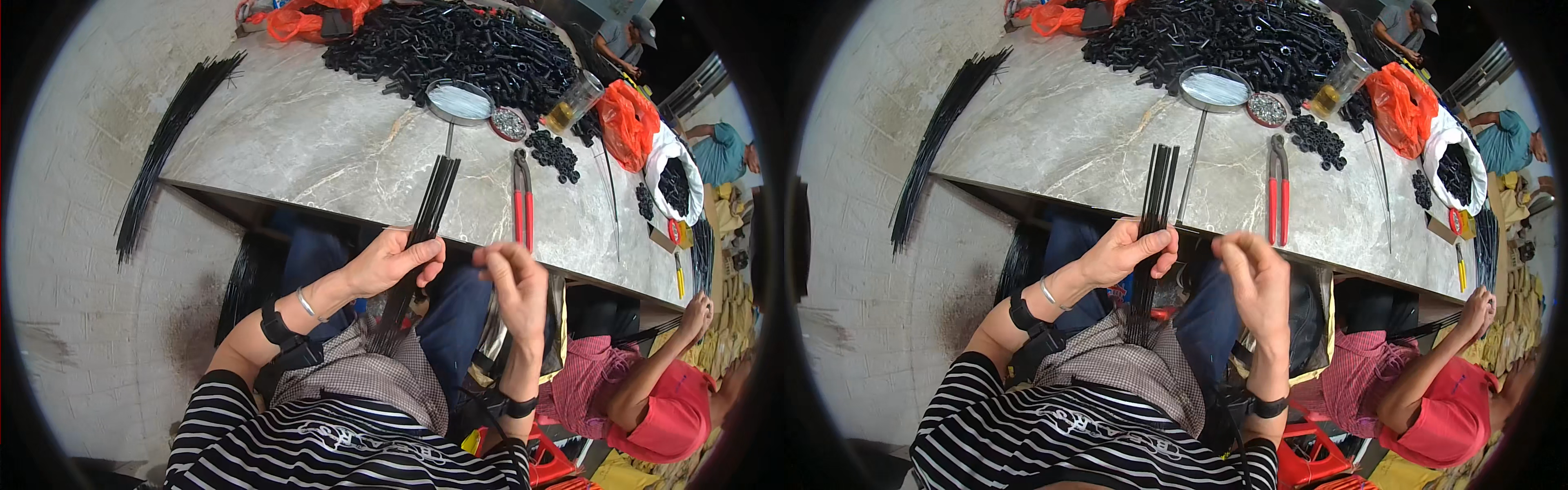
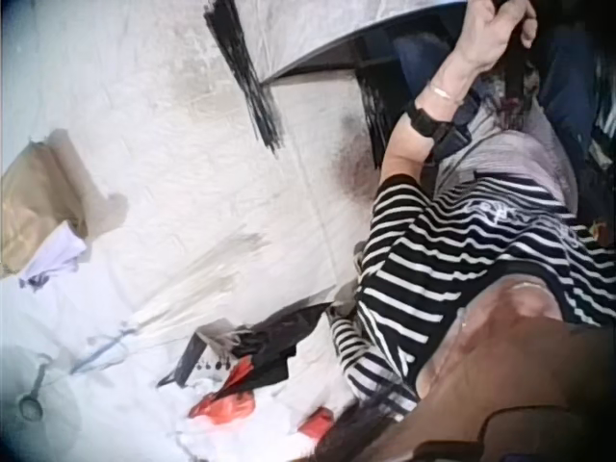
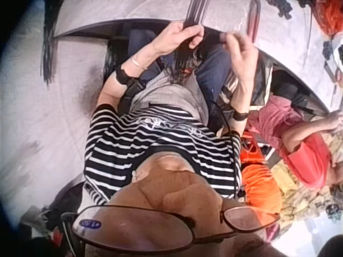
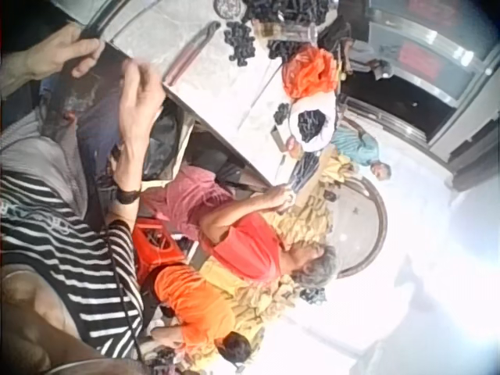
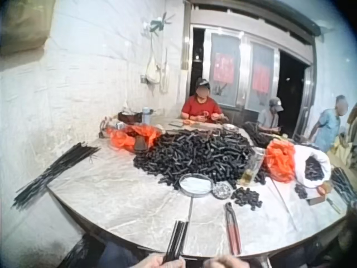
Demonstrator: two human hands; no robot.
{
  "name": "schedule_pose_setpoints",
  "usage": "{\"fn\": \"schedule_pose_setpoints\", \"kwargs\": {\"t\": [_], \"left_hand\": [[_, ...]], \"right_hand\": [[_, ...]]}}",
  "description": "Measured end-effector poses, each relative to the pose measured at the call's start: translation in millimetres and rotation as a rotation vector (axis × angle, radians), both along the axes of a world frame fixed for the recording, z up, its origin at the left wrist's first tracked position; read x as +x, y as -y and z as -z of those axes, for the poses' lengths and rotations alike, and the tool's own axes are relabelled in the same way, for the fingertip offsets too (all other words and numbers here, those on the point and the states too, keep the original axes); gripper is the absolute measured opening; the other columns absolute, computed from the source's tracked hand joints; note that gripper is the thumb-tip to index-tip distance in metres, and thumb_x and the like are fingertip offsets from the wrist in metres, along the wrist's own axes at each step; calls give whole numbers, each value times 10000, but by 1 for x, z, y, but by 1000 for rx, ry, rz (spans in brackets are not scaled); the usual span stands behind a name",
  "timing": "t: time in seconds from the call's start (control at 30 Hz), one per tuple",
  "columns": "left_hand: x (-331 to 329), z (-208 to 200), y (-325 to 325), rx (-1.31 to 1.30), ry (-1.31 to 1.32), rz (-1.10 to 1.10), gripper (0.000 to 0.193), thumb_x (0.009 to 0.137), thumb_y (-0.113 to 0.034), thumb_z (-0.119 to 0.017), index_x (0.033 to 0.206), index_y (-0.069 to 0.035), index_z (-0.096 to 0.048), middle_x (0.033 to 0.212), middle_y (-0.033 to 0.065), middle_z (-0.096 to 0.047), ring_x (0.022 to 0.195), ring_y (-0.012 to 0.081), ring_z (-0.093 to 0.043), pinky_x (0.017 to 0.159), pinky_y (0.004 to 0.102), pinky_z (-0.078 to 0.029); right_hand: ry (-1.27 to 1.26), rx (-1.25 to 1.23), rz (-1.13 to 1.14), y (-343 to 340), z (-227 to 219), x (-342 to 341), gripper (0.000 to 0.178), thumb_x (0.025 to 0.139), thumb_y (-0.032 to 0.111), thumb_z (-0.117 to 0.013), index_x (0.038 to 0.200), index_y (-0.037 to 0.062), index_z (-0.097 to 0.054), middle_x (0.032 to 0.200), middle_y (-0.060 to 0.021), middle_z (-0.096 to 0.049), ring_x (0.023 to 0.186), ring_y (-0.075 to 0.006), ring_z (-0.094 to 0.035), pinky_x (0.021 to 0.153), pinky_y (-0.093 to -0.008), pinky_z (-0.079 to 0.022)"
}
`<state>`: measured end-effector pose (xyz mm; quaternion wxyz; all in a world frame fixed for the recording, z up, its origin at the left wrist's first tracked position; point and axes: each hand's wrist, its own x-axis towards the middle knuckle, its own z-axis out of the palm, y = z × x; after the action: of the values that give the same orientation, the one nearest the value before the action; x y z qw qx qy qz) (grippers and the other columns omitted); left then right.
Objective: Assembling umbrella frames by attaching ribs to the central runner.
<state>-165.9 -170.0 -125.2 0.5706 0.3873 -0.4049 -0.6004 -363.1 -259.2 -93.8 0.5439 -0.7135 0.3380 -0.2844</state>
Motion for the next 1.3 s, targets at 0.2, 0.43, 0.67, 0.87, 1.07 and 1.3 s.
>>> {"fn": "schedule_pose_setpoints", "kwargs": {"t": [0.2, 0.43, 0.67, 0.87, 1.07, 1.3], "left_hand": [[-8, -4, 5, -13, -25, 64, 260, 990, -249, -496, 913, -14, -577, 728, 21, -577, 655, 92, -541, 617, 245, -464], [-3, -2, 5, -26, -6, 55, 238, 996, -214, -477, 937, -9, -582, 733, 36, -585, 676, 107, -557, 642, 257, -479], [2, 0, 5, -22, -8, 77, 255, 1001, -215, -465, 952, 3, -587, 760, 73, -624, 680, 120, -581, 650, 262, -495], [2, 1, 4, -40, 14, 80, 274, 1002, -220, -459, 950, 17, -587, 776, 82, -633, 694, 122, -595, 654, 257, -502], [-2, -5, 3, -64, 51, 106, 276, 1004, -223, -453, 969, 18, -583, 798, 86, -641, 695, 113, -595, 655, 251, -503], [-4, -5, 4, -32, -5, 112, 260, 998, -227, -470, 960, 4, -583, 797, 84, -645, 691, 104, -594, 652, 238, -500]], "right_hand": [[4, -151, -73, 0, -23, 38, 163, 879, 36, -611, 1003, -69, -607, 847, -131, -651, 749, -146, -650, 636, -259, -517], [27, -71, -85, -2, -30, 46, 96, 913, -8, -533, 908, -85, -589, 723, -104, -635, 665, -129, -638, 618, -257, -527], [149, 154, -62, 2, -13, 43, 150, 953, 26, -492, 961, -101, -570, 862, -127, -651, 759, -164, -663, 731, -276, -555], [130, 167, -116, 0, -22, 39, 152, 936, 30, -536, 993, -104, -576, 805, -108, -649, 738, -143, -653, 709, -258, -542], [-27, -60, -143, -3, -28, 38, 111, 907, 7, -565, 892, -85, -626, 754, -79, -643, 661, -137, -645, 634, -257, -545], [75, 82, -126, 1, -17, 34, 110, 903, -3, -559, 918, -72, -643, 780, -96, -651, 706, -136, -647, 666, -262, -551]]}}
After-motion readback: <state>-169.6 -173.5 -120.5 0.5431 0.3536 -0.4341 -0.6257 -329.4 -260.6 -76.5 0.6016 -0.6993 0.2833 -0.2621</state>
